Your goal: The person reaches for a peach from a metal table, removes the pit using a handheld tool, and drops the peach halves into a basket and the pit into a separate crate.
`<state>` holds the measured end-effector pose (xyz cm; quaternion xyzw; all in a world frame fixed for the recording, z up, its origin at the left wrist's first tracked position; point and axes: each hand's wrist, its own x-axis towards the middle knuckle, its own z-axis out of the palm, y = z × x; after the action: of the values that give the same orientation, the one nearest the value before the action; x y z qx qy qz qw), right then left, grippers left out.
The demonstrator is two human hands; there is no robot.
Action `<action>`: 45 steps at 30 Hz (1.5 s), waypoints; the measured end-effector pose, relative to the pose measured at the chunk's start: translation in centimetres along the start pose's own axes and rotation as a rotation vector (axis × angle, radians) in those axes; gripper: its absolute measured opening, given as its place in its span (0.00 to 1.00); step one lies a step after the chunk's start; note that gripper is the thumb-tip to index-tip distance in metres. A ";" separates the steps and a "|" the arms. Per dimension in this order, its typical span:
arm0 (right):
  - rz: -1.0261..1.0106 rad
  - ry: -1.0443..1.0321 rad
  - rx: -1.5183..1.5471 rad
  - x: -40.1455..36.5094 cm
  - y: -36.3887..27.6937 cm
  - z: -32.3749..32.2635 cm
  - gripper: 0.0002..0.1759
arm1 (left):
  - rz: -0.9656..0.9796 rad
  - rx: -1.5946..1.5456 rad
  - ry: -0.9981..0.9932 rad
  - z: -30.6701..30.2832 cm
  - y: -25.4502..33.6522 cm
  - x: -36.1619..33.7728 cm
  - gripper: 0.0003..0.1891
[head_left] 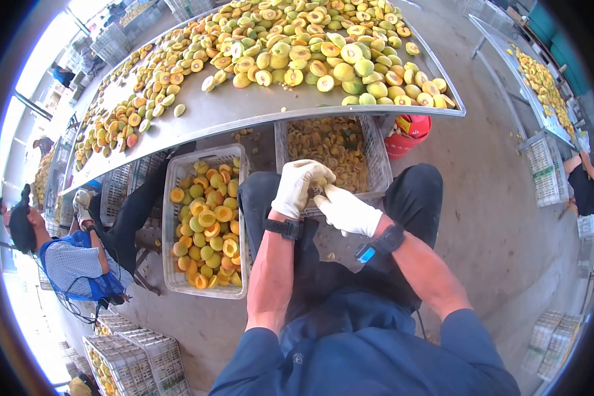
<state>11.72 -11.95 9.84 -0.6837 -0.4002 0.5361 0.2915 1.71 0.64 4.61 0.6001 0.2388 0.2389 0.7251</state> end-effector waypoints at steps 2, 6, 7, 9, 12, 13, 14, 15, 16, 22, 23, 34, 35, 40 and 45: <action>0.026 -0.080 0.144 0.0 1.6 -0.1 0.18 | -0.088 -0.063 -0.060 0.2 0.1 0.1 0.11; 0.034 -0.217 0.662 0.6 3.0 -1.0 0.15 | -0.089 -0.306 -0.016 1.2 1.0 -0.1 0.18; 0.059 -0.304 0.903 0.8 3.3 -1.4 0.15 | -0.067 -0.296 0.043 1.6 1.1 -0.3 0.18; 0.079 -0.292 0.916 0.8 3.6 -1.3 0.15 | 0.046 -0.197 0.166 2.4 0.9 -0.7 0.19; 0.011 -0.182 0.724 0.1 2.2 -0.1 0.12 | 0.086 -0.188 0.271 2.3 -0.1 -0.5 0.12; -0.006 -0.162 0.602 0.4 2.2 0.2 0.12 | 0.098 -0.164 0.253 1.7 -0.9 -0.4 0.10; -0.020 -0.133 0.490 0.7 2.3 0.4 0.12 | 0.065 -0.077 0.245 1.4 -0.8 -0.5 0.10; 0.012 -0.127 0.480 0.6 2.1 0.6 0.12 | 0.003 0.000 0.231 1.3 -0.4 -0.5 0.11; 0.051 -0.114 0.473 0.5 1.9 0.6 0.13 | -0.077 -0.015 0.207 1.3 0.0 -0.5 0.11; 0.099 -0.223 0.590 0.0 2.9 0.5 0.13 | -0.253 0.072 0.072 0.7 -0.6 0.0 0.13; 0.093 -0.225 0.658 -0.4 2.9 0.6 0.12 | -0.252 0.097 0.033 0.6 -0.9 0.0 0.13; 0.107 -0.390 1.156 -0.1 3.3 -2.2 0.23 | 0.103 -0.279 -0.011 2.7 -1.8 -0.6 0.18; 0.107 -0.393 1.155 0.3 3.5 -2.1 0.23 | 0.136 -0.147 0.063 2.6 -2.5 -0.3 0.18; 0.089 -0.662 1.352 1.2 5.0 -2.5 0.23 | 0.152 0.044 0.117 2.0 -2.4 0.0 0.19; 0.096 -0.751 1.436 1.9 6.0 -2.8 0.24 | 0.050 -0.033 0.000 1.8 -2.7 0.6 0.19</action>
<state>15.99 -13.34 4.63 -0.1207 0.0001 0.8679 0.4818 3.45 -0.81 2.20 0.5941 0.2196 0.2606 0.7286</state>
